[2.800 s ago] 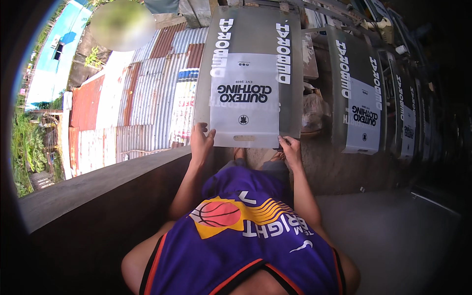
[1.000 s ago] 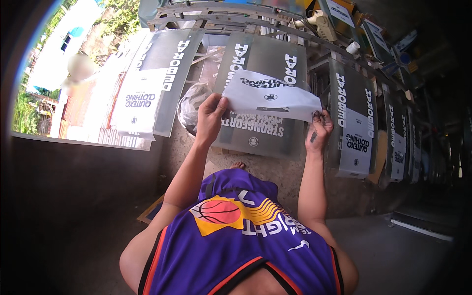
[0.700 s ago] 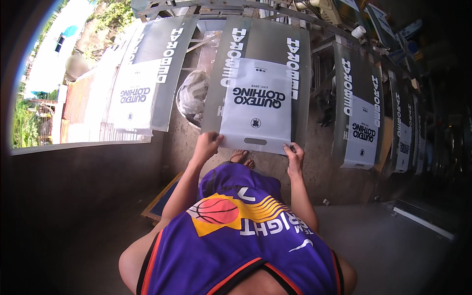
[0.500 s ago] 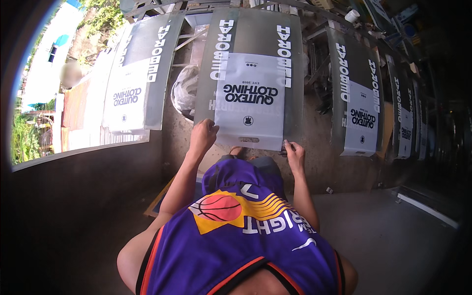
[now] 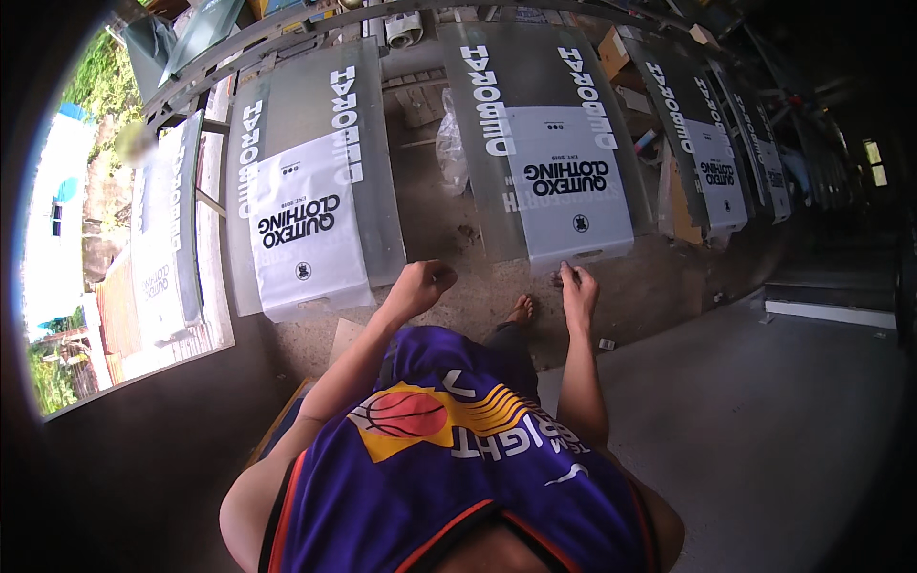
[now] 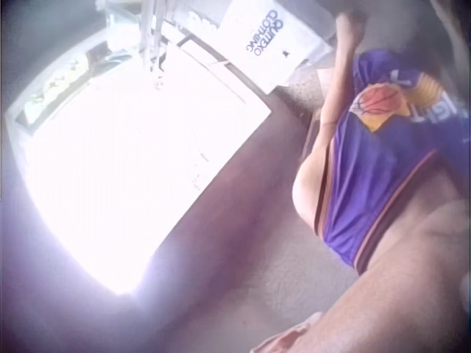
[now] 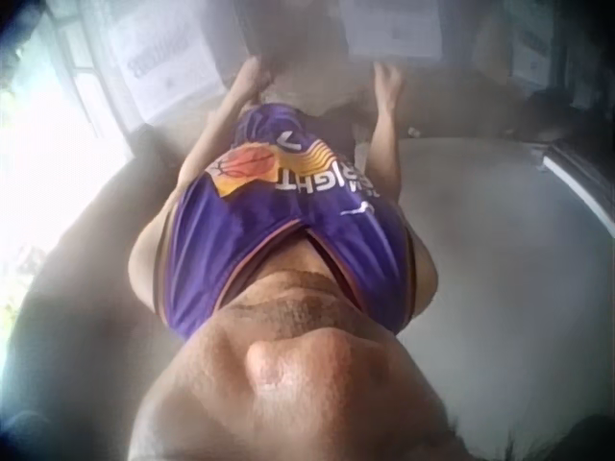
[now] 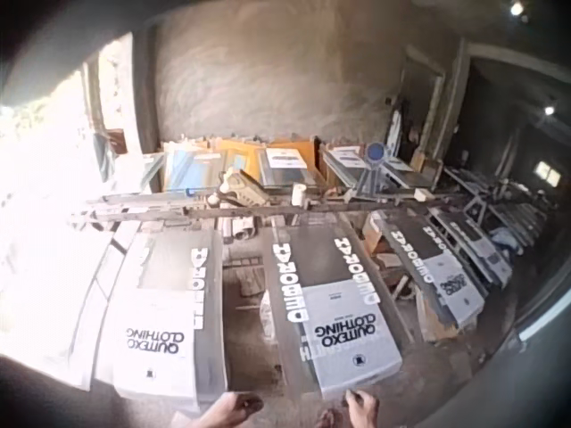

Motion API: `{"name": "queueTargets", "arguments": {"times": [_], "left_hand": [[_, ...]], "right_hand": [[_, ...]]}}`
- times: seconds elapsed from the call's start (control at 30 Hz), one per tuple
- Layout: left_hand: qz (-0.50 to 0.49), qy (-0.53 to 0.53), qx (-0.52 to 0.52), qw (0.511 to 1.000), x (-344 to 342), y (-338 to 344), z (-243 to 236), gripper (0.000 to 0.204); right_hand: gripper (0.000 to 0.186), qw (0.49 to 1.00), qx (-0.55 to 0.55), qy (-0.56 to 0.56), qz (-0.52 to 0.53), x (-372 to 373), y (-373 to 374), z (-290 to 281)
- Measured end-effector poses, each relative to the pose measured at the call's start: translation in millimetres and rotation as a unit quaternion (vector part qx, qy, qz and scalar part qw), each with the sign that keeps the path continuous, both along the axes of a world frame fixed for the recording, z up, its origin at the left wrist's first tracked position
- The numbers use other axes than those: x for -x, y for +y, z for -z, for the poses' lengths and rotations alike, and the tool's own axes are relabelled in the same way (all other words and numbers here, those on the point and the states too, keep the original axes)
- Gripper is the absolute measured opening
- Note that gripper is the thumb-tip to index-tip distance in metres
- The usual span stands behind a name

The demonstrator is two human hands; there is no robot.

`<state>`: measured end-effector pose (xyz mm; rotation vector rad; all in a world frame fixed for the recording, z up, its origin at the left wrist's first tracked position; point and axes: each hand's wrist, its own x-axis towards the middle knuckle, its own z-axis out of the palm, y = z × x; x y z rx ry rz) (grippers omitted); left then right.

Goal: The person repeatedly picks up, lifts, and places white plastic sheets labeled 'QUITEKO CLOTHING' onto a workbench in a cluttered workshop. The person handles the sheets one at a time, moving them between different positions on the bench and nearby surfaces.

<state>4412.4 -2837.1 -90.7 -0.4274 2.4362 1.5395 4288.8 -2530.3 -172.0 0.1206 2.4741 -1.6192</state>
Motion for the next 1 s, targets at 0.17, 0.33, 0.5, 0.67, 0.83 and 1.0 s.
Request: {"name": "queueTargets", "arguments": {"times": [0.17, 0.33, 0.5, 0.67, 0.83, 1.0], "left_hand": [[-0.108, -0.129, -0.189, 0.967, 48.7, 107.4, 24.8, 0.050], [-0.256, -0.110, -0.265, 0.923, 77.7, 170.7, 39.7, 0.046], [-0.364, -0.089, -0.257, 0.891, 89.3, 192.7, 39.8, 0.033], [-0.402, -0.016, -0.298, 0.866, 124.5, 180.8, 9.0, 0.026], [-0.362, 0.203, -0.248, 0.875, 212.0, 125.8, -93.5, 0.028], [-0.346, 0.302, -0.214, 0.862, 229.3, 97.9, -157.8, 0.026]], "right_hand": [[0.028, 0.994, 0.045, -0.021, 0.102, 59.3, 80.7, -1.1], [0.033, 0.990, 0.130, -0.041, 0.027, 108.1, 118.6, -3.6], [0.024, 0.962, 0.175, -0.180, -0.105, 140.7, 136.6, -3.4], [0.015, 0.933, 0.269, -0.190, -0.149, 178.2, 121.1, -20.3], [0.010, 0.888, 0.430, -0.067, -0.151, 279.0, 24.6, -142.9], [0.008, 0.886, 0.427, 0.050, -0.176, 303.3, -7.1, -225.7]]}}
